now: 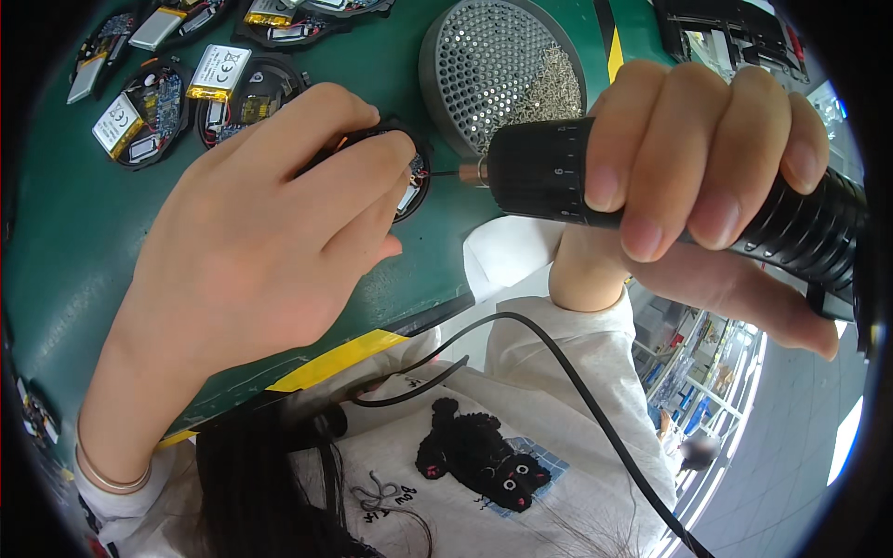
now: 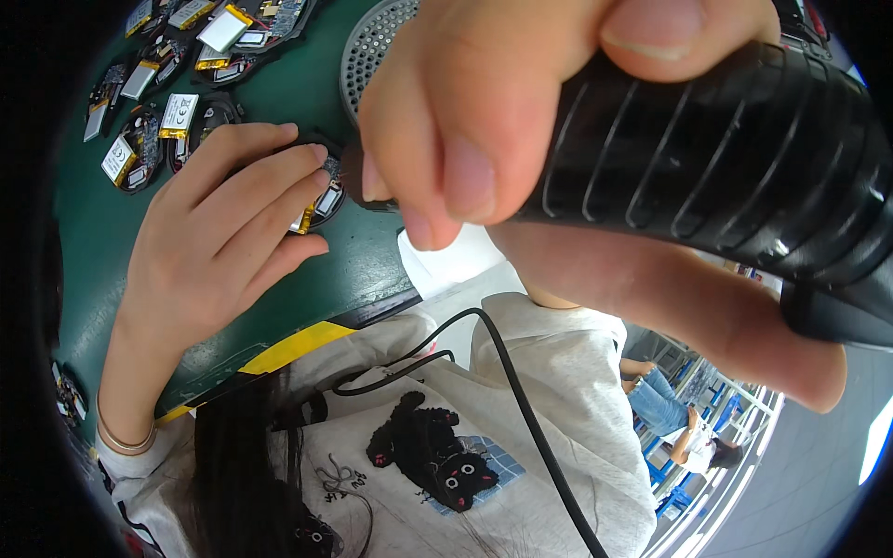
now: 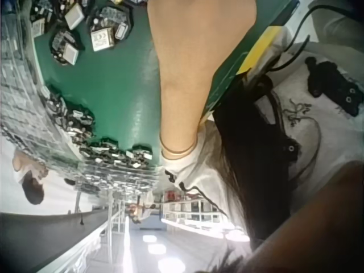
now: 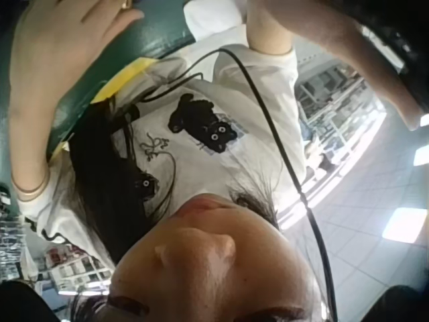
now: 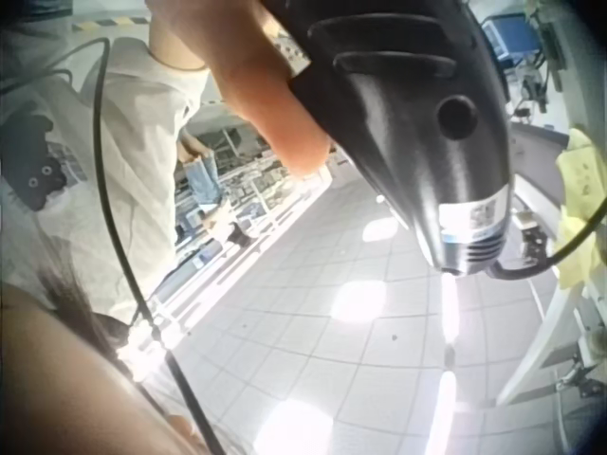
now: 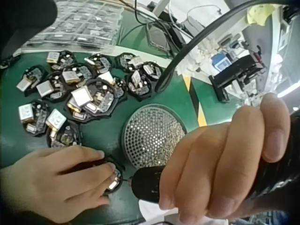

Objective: Assembling electronic components on circular PCBs using a hot air rework tool.

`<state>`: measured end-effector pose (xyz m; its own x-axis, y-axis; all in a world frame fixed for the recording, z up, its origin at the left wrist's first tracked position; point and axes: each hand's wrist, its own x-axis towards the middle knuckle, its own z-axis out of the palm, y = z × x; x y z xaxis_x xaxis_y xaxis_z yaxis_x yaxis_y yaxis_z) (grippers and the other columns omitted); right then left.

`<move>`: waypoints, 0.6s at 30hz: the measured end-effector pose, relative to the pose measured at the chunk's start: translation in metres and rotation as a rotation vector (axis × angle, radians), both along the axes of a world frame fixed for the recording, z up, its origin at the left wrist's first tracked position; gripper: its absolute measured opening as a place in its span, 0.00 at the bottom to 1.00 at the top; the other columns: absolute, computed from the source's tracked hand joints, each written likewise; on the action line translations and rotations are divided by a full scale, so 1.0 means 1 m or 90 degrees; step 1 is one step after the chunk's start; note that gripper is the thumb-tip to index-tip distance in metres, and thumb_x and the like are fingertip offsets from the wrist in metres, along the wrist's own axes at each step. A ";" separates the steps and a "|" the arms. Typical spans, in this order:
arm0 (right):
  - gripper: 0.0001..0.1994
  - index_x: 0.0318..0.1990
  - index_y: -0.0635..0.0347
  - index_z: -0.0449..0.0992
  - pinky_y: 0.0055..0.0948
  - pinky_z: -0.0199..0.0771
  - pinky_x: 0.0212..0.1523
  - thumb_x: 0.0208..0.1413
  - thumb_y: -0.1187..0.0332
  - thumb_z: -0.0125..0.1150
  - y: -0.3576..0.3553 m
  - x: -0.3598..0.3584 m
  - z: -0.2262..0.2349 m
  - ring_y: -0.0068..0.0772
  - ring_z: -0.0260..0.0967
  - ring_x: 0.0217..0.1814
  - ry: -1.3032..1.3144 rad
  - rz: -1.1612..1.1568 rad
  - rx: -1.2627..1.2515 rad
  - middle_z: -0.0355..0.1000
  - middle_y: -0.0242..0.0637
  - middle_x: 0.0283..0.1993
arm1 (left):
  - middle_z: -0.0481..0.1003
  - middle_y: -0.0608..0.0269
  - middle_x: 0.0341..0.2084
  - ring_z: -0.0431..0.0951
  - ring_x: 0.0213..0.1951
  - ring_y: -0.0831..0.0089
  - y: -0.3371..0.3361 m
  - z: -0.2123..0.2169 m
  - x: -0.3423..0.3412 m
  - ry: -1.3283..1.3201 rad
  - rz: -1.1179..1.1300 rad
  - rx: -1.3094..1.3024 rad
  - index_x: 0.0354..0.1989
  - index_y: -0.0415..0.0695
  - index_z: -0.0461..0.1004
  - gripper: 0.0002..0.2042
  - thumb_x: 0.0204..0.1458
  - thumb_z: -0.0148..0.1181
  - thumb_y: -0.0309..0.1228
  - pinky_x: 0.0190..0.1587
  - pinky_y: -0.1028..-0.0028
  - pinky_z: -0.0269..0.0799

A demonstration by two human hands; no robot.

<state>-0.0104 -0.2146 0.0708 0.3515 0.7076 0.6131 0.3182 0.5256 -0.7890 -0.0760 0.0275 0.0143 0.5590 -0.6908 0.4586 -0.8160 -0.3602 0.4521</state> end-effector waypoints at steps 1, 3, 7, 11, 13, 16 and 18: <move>0.40 0.52 0.64 0.62 0.29 0.73 0.30 0.49 0.33 0.58 0.002 -0.006 -0.005 0.26 0.70 0.31 0.006 -0.002 0.007 0.66 0.35 0.38 | 0.75 0.53 0.41 0.74 0.44 0.52 0.000 -0.003 -0.007 0.007 0.000 0.000 0.37 0.30 0.75 0.23 0.29 0.67 0.29 0.41 0.64 0.76; 0.40 0.53 0.64 0.62 0.30 0.73 0.30 0.49 0.34 0.58 0.005 -0.017 -0.015 0.27 0.70 0.31 0.021 -0.007 0.020 0.66 0.35 0.38 | 0.75 0.53 0.40 0.74 0.44 0.52 -0.001 -0.009 -0.017 0.054 0.003 -0.008 0.37 0.30 0.75 0.23 0.28 0.68 0.28 0.43 0.63 0.75; 0.39 0.52 0.63 0.61 0.29 0.74 0.29 0.50 0.35 0.59 0.007 0.018 -0.003 0.27 0.70 0.29 -0.024 -0.005 0.006 0.66 0.36 0.38 | 0.75 0.52 0.40 0.74 0.44 0.52 -0.003 -0.004 0.021 0.029 0.002 -0.021 0.36 0.30 0.75 0.23 0.28 0.68 0.28 0.43 0.63 0.74; 0.37 0.52 0.63 0.61 0.28 0.75 0.27 0.51 0.37 0.59 0.008 0.013 0.004 0.27 0.70 0.28 -0.058 -0.015 -0.058 0.67 0.38 0.37 | 0.75 0.53 0.40 0.74 0.44 0.52 -0.010 -0.009 0.025 0.058 0.000 -0.048 0.35 0.31 0.75 0.21 0.28 0.67 0.27 0.43 0.64 0.74; 0.37 0.52 0.63 0.61 0.28 0.75 0.27 0.51 0.37 0.59 0.014 0.013 0.007 0.27 0.70 0.28 -0.058 0.001 -0.080 0.67 0.38 0.37 | 0.75 0.53 0.40 0.74 0.44 0.52 -0.010 -0.013 0.025 0.088 0.020 -0.036 0.35 0.31 0.75 0.20 0.28 0.67 0.26 0.42 0.64 0.74; 0.37 0.52 0.63 0.61 0.28 0.75 0.27 0.51 0.37 0.59 0.014 0.018 -0.006 0.27 0.70 0.28 -0.047 0.039 -0.084 0.67 0.38 0.37 | 0.75 0.54 0.40 0.74 0.44 0.52 -0.008 -0.023 0.024 0.080 0.048 -0.037 0.35 0.32 0.75 0.19 0.30 0.66 0.25 0.42 0.64 0.74; 0.37 0.51 0.63 0.61 0.28 0.75 0.27 0.51 0.37 0.59 0.016 0.016 -0.004 0.27 0.70 0.27 -0.058 0.046 -0.102 0.67 0.38 0.37 | 0.74 0.54 0.40 0.74 0.44 0.52 -0.008 -0.024 0.023 0.058 0.037 -0.033 0.34 0.33 0.75 0.18 0.30 0.65 0.25 0.42 0.64 0.74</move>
<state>0.0060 -0.1986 0.0669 0.2445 0.8202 0.5171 0.3584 0.4191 -0.8342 -0.0525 0.0195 -0.0096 0.6382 -0.6333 0.4377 -0.7491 -0.3797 0.5429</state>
